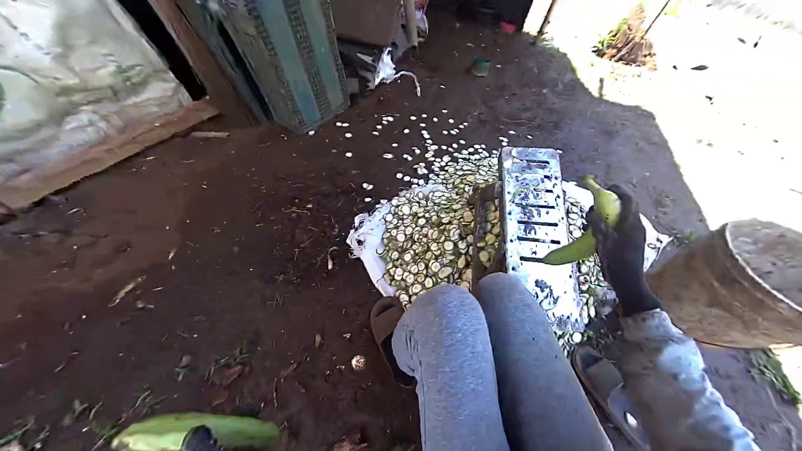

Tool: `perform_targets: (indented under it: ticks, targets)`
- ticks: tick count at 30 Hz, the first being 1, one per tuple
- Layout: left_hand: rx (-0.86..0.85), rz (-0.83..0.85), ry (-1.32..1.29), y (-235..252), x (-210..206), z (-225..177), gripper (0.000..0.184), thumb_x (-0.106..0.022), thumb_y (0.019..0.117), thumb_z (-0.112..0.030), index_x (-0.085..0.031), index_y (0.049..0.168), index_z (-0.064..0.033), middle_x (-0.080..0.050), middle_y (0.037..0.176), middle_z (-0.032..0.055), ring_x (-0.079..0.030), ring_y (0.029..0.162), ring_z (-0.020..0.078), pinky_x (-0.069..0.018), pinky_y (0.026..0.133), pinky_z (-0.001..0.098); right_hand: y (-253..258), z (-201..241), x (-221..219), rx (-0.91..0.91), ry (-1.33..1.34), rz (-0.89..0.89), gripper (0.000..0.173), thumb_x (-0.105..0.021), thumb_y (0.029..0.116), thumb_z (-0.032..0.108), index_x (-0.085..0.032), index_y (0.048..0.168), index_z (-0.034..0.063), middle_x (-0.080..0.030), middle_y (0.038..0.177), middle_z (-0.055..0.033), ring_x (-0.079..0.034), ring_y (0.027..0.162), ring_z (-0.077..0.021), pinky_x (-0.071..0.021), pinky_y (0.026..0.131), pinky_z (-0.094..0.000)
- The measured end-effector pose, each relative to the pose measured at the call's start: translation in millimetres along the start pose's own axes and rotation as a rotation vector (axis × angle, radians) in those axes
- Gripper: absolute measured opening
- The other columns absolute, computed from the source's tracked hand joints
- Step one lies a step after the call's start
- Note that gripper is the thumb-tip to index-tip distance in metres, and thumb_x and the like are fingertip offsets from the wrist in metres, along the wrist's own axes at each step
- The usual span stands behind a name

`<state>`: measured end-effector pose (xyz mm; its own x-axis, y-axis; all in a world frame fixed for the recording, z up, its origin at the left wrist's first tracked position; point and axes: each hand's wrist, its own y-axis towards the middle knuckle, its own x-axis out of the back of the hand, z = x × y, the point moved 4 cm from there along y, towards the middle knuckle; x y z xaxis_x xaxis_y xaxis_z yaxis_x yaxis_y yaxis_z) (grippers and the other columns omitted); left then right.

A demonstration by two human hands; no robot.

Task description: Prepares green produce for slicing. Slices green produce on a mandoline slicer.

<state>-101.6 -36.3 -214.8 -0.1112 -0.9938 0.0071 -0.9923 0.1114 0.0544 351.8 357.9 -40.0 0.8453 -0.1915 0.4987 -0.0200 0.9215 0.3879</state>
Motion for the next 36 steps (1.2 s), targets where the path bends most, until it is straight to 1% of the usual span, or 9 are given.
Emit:
perform_targets:
  ticks: [3,6,9,12,17,19,22,26,36]
  targets:
    - [-0.318,0.444,-0.237,-51,-131,-140,0.065,-0.065,0.0915,-0.021,-0.034,0.139,0.0098,-0.065,0.101,-0.0049,-0.068,0.08,0.001,-0.0616,0.071,0.0232,3,7,-10,0.107,0.294,0.07,0.061,-0.052,0.0986,0.027,-0.035,0.154,0.0094,-0.059,0.12,-0.0068,-0.059,0.09,-0.0057,-0.0527,0.08,-0.0272]
    - [-0.507,0.844,-0.134,-141,-237,-244,0.075,-0.078,0.0849,-0.025,-0.042,0.144,0.0035,-0.068,0.11,0.0022,-0.068,0.091,0.0035,-0.0607,0.079,0.0258,3,38,-4,0.129,0.409,0.076,0.059,-0.055,0.0995,0.025,-0.038,0.155,0.0156,-0.06,0.13,-0.0061,-0.063,0.095,-0.0064,-0.0548,0.082,-0.0275]
    - [-0.679,1.137,-0.013,-224,-320,-276,0.072,-0.083,0.083,-0.023,-0.05,0.143,-0.0013,-0.068,0.12,0.0152,-0.069,0.105,0.0215,-0.0592,0.09,0.043,7,56,10,0.154,0.577,0.015,0.06,-0.059,0.0995,0.012,-0.04,0.157,0.0173,-0.058,0.143,-0.004,-0.065,0.109,-0.008,-0.0571,0.091,-0.0282]
    - [-0.608,1.403,0.026,-273,-377,-260,0.079,-0.081,0.0881,-0.02,-0.041,0.154,-0.0033,-0.062,0.136,0.0187,-0.064,0.12,0.0262,-0.053,0.103,0.0459,15,42,25,0.177,0.88,0.049,0.06,-0.052,0.1001,0.01,-0.035,0.158,0.0161,-0.054,0.147,0.0003,-0.062,0.118,-0.0065,-0.0546,0.098,-0.0273]
    - [-0.445,1.592,0.105,-305,-425,-210,0.084,-0.081,0.0877,-0.012,-0.034,0.157,-0.0062,-0.067,0.122,0.0202,-0.07,0.102,0.0274,-0.0591,0.09,0.0457,13,-10,39,0.098,0.83,0.121,0.058,-0.04,0.106,0.035,-0.029,0.16,0.0178,-0.052,0.147,-0.0048,-0.06,0.12,-0.0111,-0.0541,0.097,-0.0334]
    - [-0.537,1.549,0.23,-315,-434,-187,0.078,-0.082,0.0858,-0.011,-0.042,0.152,0.0005,-0.067,0.123,0.0227,-0.069,0.108,0.0309,-0.0561,0.096,0.0477,8,-37,27,-0.067,0.723,0.15,0.079,-0.061,0.0966,0.04,-0.019,0.163,0.0312,-0.043,0.156,-0.0013,-0.056,0.126,-0.0121,-0.0536,0.097,-0.0363]
    - [-0.766,1.497,0.42,-326,-451,-151,0.06,-0.08,0.0849,-0.018,-0.059,0.135,0.0057,-0.064,0.129,0.0263,-0.062,0.122,0.0387,-0.047,0.107,0.0539,11,-72,6,-0.18,0.613,0.057,0.099,-0.08,0.0824,0.027,-0.021,0.161,0.0313,-0.048,0.15,-0.0076,-0.06,0.116,-0.0185,-0.0565,0.088,-0.0409]
    - [-0.707,1.603,0.734,-323,-467,-119,0.084,-0.083,0.0835,-0.031,-0.042,0.15,0.0016,-0.055,0.142,0.0254,-0.056,0.131,0.0395,-0.0445,0.109,0.057,6,-98,-8,-0.142,0.541,-0.042,0.097,-0.078,0.0827,0.025,-0.023,0.162,0.0237,-0.042,0.158,-0.008,-0.055,0.127,-0.0176,-0.0527,0.099,-0.0399]
    - [-0.777,1.868,0.884,-330,-480,-102,0.094,-0.079,0.0884,-0.031,-0.026,0.161,-0.0031,-0.03,0.163,0.0255,-0.03,0.15,0.0444,-0.0269,0.115,0.0684,13,-126,-6,-0.094,0.598,-0.042,0.095,-0.075,0.0703,-0.004,-0.035,0.155,0.0133,-0.055,0.142,-0.0086,-0.062,0.115,-0.0152,-0.057,0.092,-0.0343]
